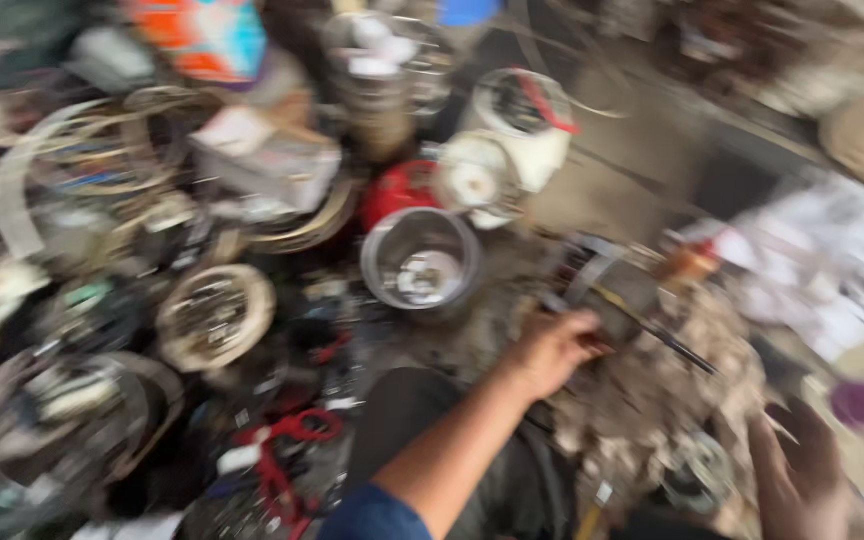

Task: The person repairs an electrical motor by disassembling its housing, cleaning the internal components with a cloth, and applying oil from a small bottle to the central shaft before using a screwdriver to manipulate the wire connections.

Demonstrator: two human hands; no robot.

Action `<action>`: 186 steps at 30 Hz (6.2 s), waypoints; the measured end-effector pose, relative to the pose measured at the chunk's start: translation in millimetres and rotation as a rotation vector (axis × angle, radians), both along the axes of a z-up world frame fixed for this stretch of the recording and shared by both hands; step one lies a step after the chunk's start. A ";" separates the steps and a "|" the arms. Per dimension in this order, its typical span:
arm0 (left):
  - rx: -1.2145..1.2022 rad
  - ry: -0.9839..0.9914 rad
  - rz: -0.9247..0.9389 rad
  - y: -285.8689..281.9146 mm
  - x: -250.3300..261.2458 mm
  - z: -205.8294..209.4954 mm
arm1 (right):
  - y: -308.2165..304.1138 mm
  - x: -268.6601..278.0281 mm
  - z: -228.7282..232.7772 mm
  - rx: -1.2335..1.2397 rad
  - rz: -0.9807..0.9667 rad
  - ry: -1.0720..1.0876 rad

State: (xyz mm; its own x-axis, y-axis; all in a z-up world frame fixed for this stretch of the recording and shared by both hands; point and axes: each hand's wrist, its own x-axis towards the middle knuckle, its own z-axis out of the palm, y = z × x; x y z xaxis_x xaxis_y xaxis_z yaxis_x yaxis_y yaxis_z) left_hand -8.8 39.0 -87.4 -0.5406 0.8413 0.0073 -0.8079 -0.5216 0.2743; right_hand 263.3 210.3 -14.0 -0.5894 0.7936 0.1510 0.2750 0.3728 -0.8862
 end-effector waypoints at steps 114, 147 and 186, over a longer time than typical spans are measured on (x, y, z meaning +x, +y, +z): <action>-0.299 -0.247 0.072 -26.7 -11.8 78.0 | -137.2 -115.1 187.4 0.349 0.266 -0.099; -0.276 -0.034 0.132 -30.6 -2.9 89.7 | -155.6 -115.9 154.3 0.128 0.144 -0.123; -0.364 0.330 0.285 -35.3 8.3 95.2 | -85.7 -113.2 121.3 -0.003 0.335 -0.128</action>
State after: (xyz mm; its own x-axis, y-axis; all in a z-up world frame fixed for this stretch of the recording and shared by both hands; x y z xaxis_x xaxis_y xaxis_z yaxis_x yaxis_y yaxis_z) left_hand -0.5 3.7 7.9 -0.7649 0.6423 -0.0486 -0.4898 -0.5309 0.6915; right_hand 150.1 124.7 107.3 -0.8307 0.5537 0.0576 0.2466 0.4588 -0.8536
